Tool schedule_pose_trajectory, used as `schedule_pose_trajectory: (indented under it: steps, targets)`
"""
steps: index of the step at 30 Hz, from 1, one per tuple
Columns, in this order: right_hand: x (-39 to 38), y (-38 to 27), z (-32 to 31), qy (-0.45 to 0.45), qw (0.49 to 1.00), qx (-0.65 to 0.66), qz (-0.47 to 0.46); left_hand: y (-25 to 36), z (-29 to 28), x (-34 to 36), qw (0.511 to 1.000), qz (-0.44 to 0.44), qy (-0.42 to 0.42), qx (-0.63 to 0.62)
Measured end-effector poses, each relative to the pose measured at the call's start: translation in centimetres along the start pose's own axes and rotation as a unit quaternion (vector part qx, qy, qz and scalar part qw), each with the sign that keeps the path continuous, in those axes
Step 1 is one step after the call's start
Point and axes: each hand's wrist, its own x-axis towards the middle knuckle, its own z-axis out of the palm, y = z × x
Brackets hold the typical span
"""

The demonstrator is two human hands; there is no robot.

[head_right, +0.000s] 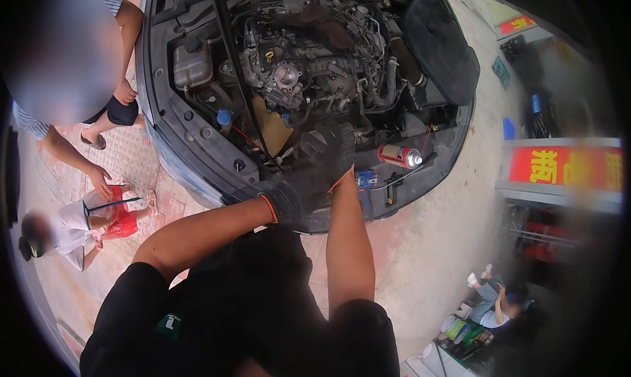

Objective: The person works on a car engine with the hood open, using a wrench and other tools to adjust components. They repeatedly reach into the engine bay, manipulate hoses and parts, and use tools to tighten or loosen bolts while another person observes.

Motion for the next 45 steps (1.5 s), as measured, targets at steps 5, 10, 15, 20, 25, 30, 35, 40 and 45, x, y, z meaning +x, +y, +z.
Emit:
schedule_pose_trajectory:
  steps: [5, 10, 15, 20, 25, 30, 35, 40, 45]
  targets:
    - [-1.1, -6.9, -3.3, -0.245, 0.907, 0.320, -0.125, -3.2, -3.1, -5.0, 0.980, 0.096, -0.140, 0.103]
    - [-7.0, -3.8, 6.2, -0.010, 0.977, -0.202, 0.065, -13.3, -12.1, -12.6, 0.928, 0.049, -0.194, 0.314]
    - [0.6, 5.0, 0.6, 0.116, 0.987, -0.078, 0.080, -10.6, -16.8, -8.0, 0.919, -0.109, -0.085, 0.369]
    - [8.9, 14.6, -1.8, 0.061, 0.973, -0.210, 0.069, -13.8, -13.6, -7.8, 0.870, -0.132, -0.133, 0.456]
    - [10.9, 16.5, -6.0, 0.045, 0.997, -0.045, 0.038, -17.2, -10.5, -7.2, 0.882, -0.019, -0.011, 0.471]
    - [6.2, 10.5, 1.2, 0.200, 0.974, 0.014, 0.103, -16.6, -11.6, -7.9, 0.894, -0.104, -0.055, 0.432]
    - [9.1, 6.3, 2.6, 0.141, 0.983, -0.118, -0.022, -15.5, -11.1, -7.8, 0.908, -0.097, -0.039, 0.407]
    - [14.2, 3.5, 6.2, 0.089, 0.965, -0.228, 0.094, -16.2, -11.5, -7.9, 0.899, -0.081, -0.035, 0.430]
    - [15.4, 4.3, 5.4, 0.059, 0.968, -0.208, 0.130, -16.5, -11.7, -8.1, 0.893, -0.102, -0.069, 0.432]
